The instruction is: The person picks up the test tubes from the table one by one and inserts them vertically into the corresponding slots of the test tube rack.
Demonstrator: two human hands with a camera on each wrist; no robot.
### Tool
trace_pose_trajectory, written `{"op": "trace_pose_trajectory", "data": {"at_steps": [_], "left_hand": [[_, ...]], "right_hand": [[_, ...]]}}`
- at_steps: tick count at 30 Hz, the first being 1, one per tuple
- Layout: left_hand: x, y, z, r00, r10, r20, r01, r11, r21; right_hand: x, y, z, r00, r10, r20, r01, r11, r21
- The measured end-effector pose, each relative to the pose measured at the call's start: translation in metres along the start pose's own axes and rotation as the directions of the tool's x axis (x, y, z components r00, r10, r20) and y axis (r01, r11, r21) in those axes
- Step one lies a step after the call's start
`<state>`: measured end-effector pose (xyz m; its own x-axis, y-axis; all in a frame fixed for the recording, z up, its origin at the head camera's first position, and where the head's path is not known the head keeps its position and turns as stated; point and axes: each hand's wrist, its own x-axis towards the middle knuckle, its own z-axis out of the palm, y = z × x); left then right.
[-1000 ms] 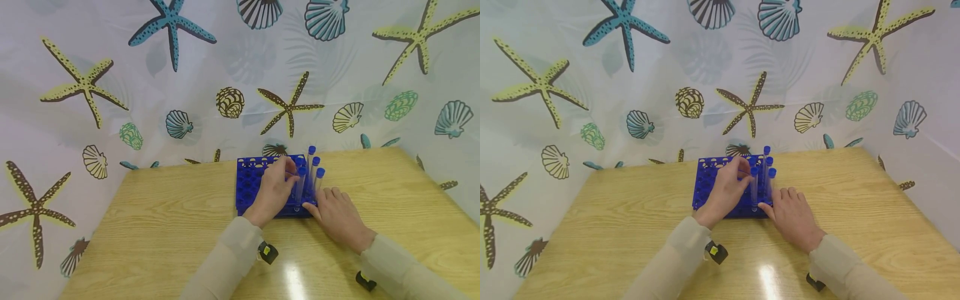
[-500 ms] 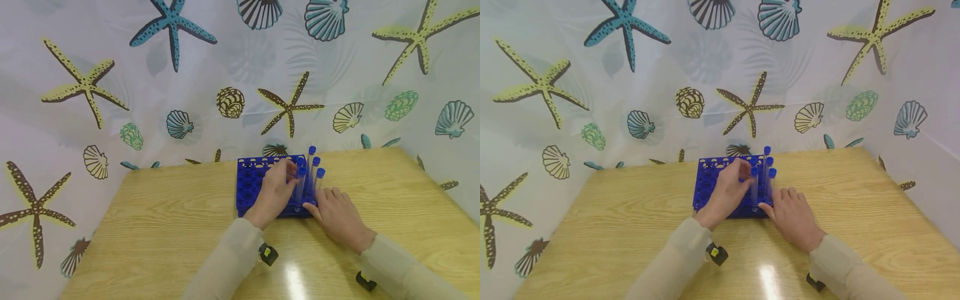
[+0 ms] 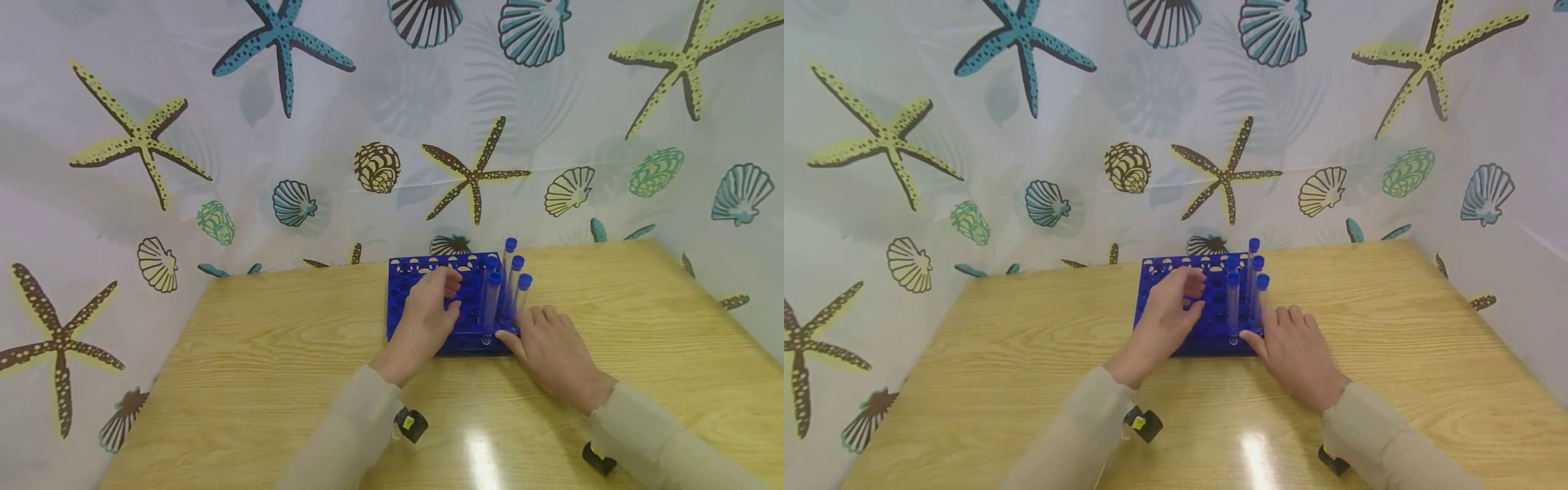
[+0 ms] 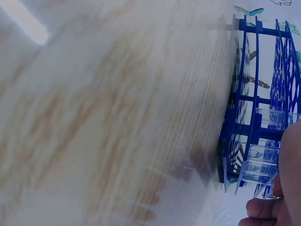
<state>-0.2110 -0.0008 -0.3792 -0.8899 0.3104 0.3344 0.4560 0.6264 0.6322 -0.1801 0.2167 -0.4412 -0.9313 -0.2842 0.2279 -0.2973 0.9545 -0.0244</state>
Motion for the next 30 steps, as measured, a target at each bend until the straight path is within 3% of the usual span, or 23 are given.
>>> {"op": "trace_pose_trajectory", "data": {"at_steps": [9,14,23,30], "left_hand": [[-0.016,-0.007,-0.013,1.0,0.025,0.004,-0.025,1.0,0.012],[-0.027,-0.013,-0.02,0.999,0.029,-0.025,-0.029,1.0,0.003],[-0.044,-0.018,-0.041,0.998,-0.07,-0.001,0.07,0.994,-0.08],[-0.057,-0.023,-0.05,0.992,-0.12,-0.037,0.118,0.991,-0.057]], "right_hand": [[0.005,0.006,0.003,1.0,-0.006,0.001,0.006,1.0,0.012],[0.007,0.007,0.004,1.0,-0.028,-0.005,0.028,1.0,0.001],[0.012,0.012,0.005,0.999,-0.049,-0.008,0.049,0.999,0.003],[0.015,0.015,0.005,0.998,-0.054,-0.024,0.054,0.998,0.008]]}}
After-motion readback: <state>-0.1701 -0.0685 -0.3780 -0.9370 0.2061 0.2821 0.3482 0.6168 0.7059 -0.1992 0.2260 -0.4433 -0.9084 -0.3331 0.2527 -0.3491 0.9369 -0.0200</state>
